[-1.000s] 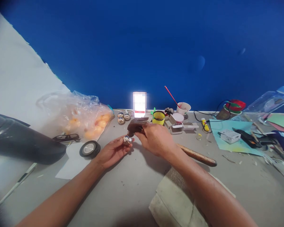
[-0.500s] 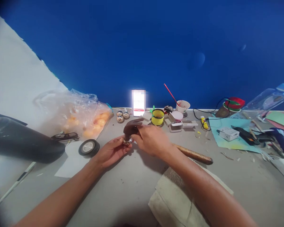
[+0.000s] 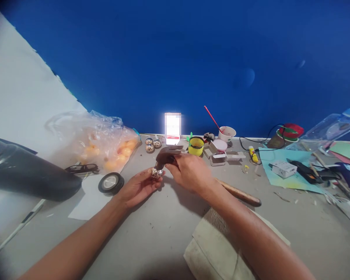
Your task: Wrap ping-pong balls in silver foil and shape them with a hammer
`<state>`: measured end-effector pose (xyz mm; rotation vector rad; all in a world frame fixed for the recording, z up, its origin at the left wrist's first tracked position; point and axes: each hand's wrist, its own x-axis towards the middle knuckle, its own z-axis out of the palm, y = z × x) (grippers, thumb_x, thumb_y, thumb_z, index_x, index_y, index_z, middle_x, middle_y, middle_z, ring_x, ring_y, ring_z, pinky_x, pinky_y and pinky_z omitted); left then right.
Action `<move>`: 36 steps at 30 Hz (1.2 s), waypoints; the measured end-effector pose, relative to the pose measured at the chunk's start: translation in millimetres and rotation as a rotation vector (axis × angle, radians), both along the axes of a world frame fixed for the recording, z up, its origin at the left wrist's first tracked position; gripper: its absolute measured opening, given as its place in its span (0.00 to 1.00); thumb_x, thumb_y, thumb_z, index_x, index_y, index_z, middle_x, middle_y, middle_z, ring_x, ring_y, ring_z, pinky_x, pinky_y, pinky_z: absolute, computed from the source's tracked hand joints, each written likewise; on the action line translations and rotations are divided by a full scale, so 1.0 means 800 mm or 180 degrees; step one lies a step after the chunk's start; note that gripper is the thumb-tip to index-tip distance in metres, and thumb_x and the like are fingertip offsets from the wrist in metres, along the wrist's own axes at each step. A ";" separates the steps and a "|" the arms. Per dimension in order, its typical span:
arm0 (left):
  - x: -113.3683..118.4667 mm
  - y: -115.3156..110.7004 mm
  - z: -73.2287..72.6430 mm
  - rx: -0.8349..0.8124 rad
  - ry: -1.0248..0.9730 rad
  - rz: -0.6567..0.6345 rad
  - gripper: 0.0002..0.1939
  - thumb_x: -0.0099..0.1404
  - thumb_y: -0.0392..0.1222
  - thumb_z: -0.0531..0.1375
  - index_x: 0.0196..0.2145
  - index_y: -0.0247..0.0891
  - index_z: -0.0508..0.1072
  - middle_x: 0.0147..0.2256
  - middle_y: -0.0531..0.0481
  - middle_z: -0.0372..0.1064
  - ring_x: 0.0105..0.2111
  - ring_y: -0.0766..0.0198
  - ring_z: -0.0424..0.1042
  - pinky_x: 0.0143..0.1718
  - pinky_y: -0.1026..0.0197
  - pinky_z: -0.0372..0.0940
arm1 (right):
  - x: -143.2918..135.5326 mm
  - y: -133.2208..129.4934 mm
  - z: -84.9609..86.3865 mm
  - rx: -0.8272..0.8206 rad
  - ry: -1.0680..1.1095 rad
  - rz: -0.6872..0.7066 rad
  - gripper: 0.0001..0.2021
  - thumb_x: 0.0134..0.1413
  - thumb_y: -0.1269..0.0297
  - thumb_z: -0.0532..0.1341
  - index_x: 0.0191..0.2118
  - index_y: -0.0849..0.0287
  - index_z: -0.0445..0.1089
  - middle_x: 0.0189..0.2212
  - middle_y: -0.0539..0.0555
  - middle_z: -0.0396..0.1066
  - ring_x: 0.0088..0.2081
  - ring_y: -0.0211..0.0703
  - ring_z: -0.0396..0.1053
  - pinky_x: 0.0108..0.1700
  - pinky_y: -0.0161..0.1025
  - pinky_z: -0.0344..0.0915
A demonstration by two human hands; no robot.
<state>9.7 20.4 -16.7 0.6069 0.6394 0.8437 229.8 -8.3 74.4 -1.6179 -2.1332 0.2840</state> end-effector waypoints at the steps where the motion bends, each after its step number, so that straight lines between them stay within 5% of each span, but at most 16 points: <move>1: 0.000 0.001 0.001 -0.0022 -0.0014 0.0080 0.11 0.64 0.39 0.70 0.41 0.28 0.80 0.40 0.38 0.78 0.36 0.61 0.77 0.37 0.63 0.73 | 0.002 0.000 0.001 0.0077 0.0082 -0.0037 0.12 0.66 0.61 0.57 0.45 0.59 0.77 0.39 0.59 0.80 0.37 0.49 0.74 0.37 0.41 0.63; 6: -0.002 0.004 0.004 -0.0246 -0.0101 0.0320 0.07 0.64 0.36 0.70 0.38 0.29 0.79 0.39 0.40 0.78 0.38 0.59 0.78 0.41 0.62 0.74 | 0.010 0.003 0.002 0.0191 0.0155 -0.0208 0.12 0.66 0.60 0.57 0.43 0.58 0.77 0.32 0.57 0.78 0.32 0.48 0.72 0.34 0.40 0.60; 11: -0.002 0.004 0.000 -0.0379 -0.0310 0.0334 0.13 0.69 0.38 0.66 0.50 0.35 0.76 0.42 0.39 0.78 0.34 0.62 0.78 0.35 0.63 0.73 | 0.012 0.006 -0.004 0.0210 0.0216 -0.0223 0.12 0.65 0.60 0.57 0.42 0.58 0.77 0.34 0.57 0.79 0.32 0.48 0.73 0.35 0.40 0.60; 20: -0.002 0.004 0.000 -0.0405 -0.0329 0.0266 0.09 0.71 0.40 0.63 0.42 0.30 0.77 0.45 0.35 0.78 0.35 0.61 0.78 0.36 0.62 0.73 | 0.010 0.008 -0.009 0.0179 0.0106 -0.0234 0.13 0.65 0.59 0.57 0.41 0.57 0.78 0.32 0.57 0.79 0.32 0.50 0.73 0.33 0.41 0.59; 36: 0.000 0.000 0.002 -0.0568 -0.0366 -0.0011 0.12 0.72 0.42 0.61 0.44 0.29 0.77 0.45 0.32 0.78 0.30 0.64 0.74 0.32 0.61 0.69 | -0.001 0.007 -0.018 0.0127 0.0096 -0.0134 0.12 0.64 0.59 0.57 0.41 0.58 0.77 0.34 0.58 0.79 0.33 0.48 0.73 0.34 0.40 0.60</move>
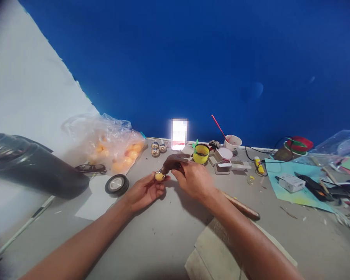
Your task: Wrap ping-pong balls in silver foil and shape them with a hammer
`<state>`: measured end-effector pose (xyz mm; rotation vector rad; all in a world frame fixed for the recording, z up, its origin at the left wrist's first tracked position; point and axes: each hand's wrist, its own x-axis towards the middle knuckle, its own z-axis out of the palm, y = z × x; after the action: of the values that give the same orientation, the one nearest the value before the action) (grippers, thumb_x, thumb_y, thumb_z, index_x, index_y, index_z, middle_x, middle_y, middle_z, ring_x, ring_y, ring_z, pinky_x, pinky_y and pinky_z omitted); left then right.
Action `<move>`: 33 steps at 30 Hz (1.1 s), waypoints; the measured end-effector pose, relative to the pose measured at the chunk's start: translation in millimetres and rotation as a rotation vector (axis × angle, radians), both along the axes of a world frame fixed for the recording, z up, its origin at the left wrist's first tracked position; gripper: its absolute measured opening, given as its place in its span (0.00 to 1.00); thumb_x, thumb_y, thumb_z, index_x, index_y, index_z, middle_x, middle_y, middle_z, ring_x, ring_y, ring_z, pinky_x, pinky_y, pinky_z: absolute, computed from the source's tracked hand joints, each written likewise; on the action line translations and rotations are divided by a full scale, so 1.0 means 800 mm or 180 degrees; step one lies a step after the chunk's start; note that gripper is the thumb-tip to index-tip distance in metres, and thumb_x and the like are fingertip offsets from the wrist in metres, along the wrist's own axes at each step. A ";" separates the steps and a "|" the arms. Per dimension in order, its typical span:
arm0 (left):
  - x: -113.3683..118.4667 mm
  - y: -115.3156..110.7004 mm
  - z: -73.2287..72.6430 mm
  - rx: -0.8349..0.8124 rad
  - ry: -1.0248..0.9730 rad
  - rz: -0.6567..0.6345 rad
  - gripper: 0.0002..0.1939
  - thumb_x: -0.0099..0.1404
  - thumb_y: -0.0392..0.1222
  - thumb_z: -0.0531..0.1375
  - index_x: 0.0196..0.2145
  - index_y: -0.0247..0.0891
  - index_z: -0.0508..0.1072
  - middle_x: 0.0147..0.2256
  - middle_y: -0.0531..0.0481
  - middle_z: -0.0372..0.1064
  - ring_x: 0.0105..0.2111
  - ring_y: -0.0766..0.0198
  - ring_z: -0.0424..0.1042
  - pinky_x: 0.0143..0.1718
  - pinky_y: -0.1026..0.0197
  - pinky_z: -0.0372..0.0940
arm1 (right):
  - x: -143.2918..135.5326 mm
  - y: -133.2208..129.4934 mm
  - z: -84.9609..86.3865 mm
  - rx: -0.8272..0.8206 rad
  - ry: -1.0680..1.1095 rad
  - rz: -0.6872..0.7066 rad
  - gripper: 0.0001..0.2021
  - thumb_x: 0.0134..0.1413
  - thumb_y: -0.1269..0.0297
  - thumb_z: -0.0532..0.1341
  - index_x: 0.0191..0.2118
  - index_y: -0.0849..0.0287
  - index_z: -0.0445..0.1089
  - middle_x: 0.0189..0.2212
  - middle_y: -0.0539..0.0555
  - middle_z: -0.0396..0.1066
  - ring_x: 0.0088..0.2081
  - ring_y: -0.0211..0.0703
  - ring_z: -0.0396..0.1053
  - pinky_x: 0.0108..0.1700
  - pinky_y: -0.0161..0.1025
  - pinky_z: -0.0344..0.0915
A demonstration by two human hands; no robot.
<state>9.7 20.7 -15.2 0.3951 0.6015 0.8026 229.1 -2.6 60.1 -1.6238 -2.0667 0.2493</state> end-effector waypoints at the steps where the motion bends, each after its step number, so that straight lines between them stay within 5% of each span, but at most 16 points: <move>1: 0.000 0.001 0.000 -0.0013 0.0011 0.0007 0.12 0.72 0.42 0.61 0.44 0.29 0.77 0.45 0.32 0.78 0.30 0.64 0.74 0.32 0.62 0.69 | 0.001 0.001 0.000 0.0014 0.0001 -0.0023 0.13 0.65 0.59 0.57 0.41 0.58 0.77 0.33 0.57 0.79 0.32 0.48 0.73 0.34 0.40 0.60; 10: 0.001 0.000 0.000 0.0053 0.0105 -0.0078 0.12 0.71 0.43 0.62 0.42 0.30 0.77 0.44 0.32 0.78 0.30 0.63 0.74 0.31 0.61 0.69 | 0.005 0.005 0.000 -0.0089 -0.0085 0.0095 0.13 0.66 0.60 0.56 0.44 0.60 0.77 0.39 0.60 0.81 0.37 0.50 0.76 0.37 0.40 0.63; 22: -0.002 0.007 -0.003 0.0289 0.0345 0.0431 0.09 0.64 0.39 0.69 0.35 0.30 0.77 0.38 0.40 0.77 0.32 0.64 0.74 0.32 0.65 0.70 | 0.000 0.011 -0.011 -0.0590 -0.0781 -0.0076 0.16 0.69 0.58 0.56 0.46 0.62 0.77 0.41 0.65 0.81 0.40 0.55 0.78 0.38 0.42 0.64; 33: -0.004 0.006 0.009 0.0411 0.0395 0.0715 0.09 0.64 0.35 0.68 0.42 0.33 0.77 0.40 0.44 0.76 0.38 0.59 0.79 0.39 0.61 0.75 | -0.005 0.017 -0.024 -0.1053 -0.0887 -0.0074 0.21 0.70 0.54 0.53 0.56 0.60 0.75 0.48 0.64 0.78 0.46 0.53 0.76 0.46 0.41 0.64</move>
<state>6.3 25.7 -7.7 0.5041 0.7204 1.0408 225.4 11.2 41.0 -1.9725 -2.3063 0.3939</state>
